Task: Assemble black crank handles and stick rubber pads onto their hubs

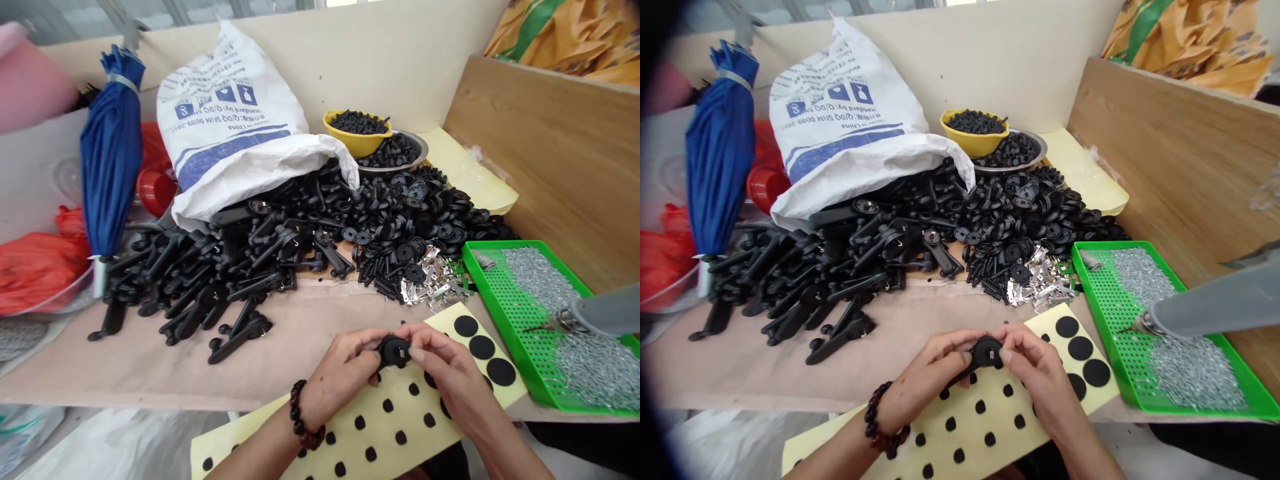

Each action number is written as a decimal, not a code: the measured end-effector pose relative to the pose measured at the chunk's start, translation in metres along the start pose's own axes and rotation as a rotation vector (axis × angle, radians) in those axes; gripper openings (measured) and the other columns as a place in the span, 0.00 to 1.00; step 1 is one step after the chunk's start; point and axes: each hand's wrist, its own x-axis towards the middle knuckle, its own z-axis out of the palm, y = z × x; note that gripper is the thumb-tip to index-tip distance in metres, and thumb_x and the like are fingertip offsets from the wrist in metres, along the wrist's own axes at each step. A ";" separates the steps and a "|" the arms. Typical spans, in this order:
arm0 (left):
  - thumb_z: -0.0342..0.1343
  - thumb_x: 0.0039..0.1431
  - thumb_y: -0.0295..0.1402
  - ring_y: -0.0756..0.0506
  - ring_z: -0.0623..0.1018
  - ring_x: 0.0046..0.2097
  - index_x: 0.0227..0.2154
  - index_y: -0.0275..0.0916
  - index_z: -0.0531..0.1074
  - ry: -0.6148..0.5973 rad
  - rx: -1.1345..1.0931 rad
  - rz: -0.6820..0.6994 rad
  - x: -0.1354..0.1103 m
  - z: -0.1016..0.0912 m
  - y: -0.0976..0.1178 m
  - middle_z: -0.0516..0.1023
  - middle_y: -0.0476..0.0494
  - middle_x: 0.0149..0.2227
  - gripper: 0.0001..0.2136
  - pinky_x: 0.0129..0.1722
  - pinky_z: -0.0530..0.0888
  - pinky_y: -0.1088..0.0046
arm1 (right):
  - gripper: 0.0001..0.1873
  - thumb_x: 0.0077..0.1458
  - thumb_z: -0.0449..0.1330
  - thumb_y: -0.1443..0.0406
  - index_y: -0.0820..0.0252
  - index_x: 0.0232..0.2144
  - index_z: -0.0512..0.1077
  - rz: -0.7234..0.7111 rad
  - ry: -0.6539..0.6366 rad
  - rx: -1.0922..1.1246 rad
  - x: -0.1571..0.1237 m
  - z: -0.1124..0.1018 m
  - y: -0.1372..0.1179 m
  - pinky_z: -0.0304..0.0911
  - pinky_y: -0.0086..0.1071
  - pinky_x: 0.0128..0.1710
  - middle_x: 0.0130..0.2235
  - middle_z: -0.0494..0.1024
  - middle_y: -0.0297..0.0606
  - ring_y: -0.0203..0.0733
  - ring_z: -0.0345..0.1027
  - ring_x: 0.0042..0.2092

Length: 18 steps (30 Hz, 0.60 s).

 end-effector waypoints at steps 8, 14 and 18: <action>0.46 0.60 0.32 0.52 0.68 0.28 0.47 0.40 0.74 0.031 0.080 -0.010 -0.003 0.000 0.005 0.72 0.49 0.30 0.16 0.28 0.66 0.79 | 0.11 0.50 0.61 0.59 0.59 0.23 0.67 -0.038 0.006 -0.077 0.001 -0.002 0.001 0.62 0.32 0.39 0.41 0.73 0.40 0.45 0.66 0.43; 0.49 0.59 0.34 0.53 0.67 0.27 0.48 0.37 0.73 0.046 0.079 0.015 -0.001 0.002 -0.003 0.72 0.47 0.31 0.16 0.27 0.65 0.79 | 0.11 0.52 0.59 0.59 0.59 0.23 0.67 -0.061 -0.005 -0.137 0.000 -0.004 -0.001 0.63 0.32 0.39 0.42 0.73 0.41 0.45 0.67 0.43; 0.50 0.58 0.33 0.52 0.68 0.28 0.48 0.35 0.72 0.047 0.049 0.042 0.000 0.003 -0.006 0.73 0.46 0.31 0.16 0.28 0.67 0.79 | 0.10 0.53 0.59 0.60 0.59 0.23 0.67 -0.098 -0.009 -0.178 0.000 -0.004 -0.003 0.62 0.30 0.39 0.41 0.73 0.40 0.44 0.67 0.44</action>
